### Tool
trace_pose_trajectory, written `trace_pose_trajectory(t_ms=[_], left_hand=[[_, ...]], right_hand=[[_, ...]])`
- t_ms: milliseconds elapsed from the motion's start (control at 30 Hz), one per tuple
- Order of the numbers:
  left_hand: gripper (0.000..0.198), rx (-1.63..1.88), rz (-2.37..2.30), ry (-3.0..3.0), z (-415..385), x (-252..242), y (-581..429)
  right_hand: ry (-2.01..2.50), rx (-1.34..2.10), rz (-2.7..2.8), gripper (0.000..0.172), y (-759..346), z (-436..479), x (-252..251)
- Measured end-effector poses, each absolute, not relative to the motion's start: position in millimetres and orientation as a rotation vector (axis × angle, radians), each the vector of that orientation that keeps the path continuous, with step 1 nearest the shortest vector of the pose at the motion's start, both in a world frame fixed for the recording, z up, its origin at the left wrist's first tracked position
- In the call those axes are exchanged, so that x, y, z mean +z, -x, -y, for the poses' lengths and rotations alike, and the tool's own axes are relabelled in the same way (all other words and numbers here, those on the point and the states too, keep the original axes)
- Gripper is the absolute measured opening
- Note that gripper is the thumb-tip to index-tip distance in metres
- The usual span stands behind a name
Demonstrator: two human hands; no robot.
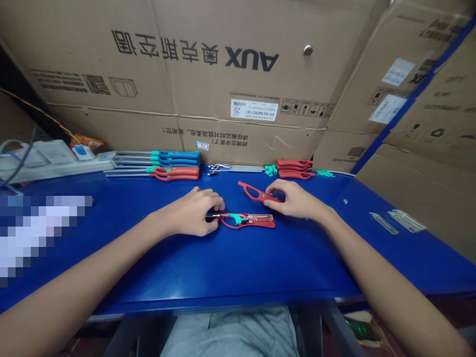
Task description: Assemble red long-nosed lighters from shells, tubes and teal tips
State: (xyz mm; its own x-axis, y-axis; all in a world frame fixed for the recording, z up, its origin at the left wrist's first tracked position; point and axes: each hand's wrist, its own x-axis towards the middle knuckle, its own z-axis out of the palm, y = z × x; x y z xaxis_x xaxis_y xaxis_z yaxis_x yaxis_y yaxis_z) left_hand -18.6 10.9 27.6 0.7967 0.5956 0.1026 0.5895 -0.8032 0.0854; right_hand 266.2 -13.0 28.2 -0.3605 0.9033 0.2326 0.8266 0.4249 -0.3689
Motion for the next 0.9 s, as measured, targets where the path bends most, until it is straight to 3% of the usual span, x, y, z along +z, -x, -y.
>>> trace_pose_trajectory(t_ms=[267,900], left_hand=[[0.012,0.111,-0.984,-2.884,-18,35,27],[0.023,0.159,-0.983,-2.881,-15,36,26]], right_hand=[[1.400,0.408,2.314,0.016,-256,25,38],[1.188,0.361,2.465,0.021,-235,33,30]])
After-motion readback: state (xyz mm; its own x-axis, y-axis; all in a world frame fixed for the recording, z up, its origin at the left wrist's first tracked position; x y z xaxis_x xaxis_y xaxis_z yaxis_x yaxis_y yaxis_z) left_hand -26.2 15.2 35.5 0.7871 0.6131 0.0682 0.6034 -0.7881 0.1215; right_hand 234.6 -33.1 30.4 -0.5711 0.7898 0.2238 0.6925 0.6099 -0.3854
